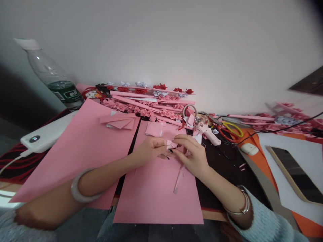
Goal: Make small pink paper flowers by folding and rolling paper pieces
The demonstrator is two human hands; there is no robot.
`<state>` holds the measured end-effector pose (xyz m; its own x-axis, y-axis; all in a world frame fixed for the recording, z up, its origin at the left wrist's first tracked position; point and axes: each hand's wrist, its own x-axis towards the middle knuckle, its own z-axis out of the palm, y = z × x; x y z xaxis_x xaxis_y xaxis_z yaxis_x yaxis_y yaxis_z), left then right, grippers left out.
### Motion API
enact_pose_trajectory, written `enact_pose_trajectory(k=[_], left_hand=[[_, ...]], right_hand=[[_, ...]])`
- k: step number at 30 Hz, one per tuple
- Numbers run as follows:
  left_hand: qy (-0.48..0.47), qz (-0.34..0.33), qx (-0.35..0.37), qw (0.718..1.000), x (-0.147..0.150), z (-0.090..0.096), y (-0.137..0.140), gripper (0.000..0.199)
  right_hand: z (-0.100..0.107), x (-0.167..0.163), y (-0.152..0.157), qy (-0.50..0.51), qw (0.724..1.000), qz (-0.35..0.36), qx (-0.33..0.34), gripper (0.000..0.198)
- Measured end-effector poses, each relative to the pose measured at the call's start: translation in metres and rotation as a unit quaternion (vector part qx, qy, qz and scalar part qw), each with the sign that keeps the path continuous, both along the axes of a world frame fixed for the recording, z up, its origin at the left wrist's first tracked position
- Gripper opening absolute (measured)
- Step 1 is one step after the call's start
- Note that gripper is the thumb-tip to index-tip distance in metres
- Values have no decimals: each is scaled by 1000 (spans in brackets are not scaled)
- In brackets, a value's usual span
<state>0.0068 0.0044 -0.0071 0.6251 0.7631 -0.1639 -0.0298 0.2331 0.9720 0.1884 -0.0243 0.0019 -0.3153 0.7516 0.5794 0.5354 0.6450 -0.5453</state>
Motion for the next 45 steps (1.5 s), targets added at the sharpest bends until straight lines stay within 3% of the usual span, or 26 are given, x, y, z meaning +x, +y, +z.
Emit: enact_pose_trajectory(k=[17, 25, 29, 37, 45], left_hand=[[-4, -21, -19, 1000, 0, 1, 0, 23], [-14, -19, -28, 999, 1, 0, -1, 24], [-1, -20, -27, 999, 1, 2, -2, 25], [15, -29, -4, 999, 3, 1, -3, 24], [3, -34, 3, 999, 1, -3, -2, 25]], right_hand=[[-2, 1, -1, 42, 998, -35, 24, 9], [-3, 1, -1, 51, 998, -27, 0, 10], [-3, 1, 0, 58, 997, -28, -39, 9], [-9, -2, 2, 144, 973, -9, -178, 9], [-10, -4, 6, 205, 953, 24, -220, 10]])
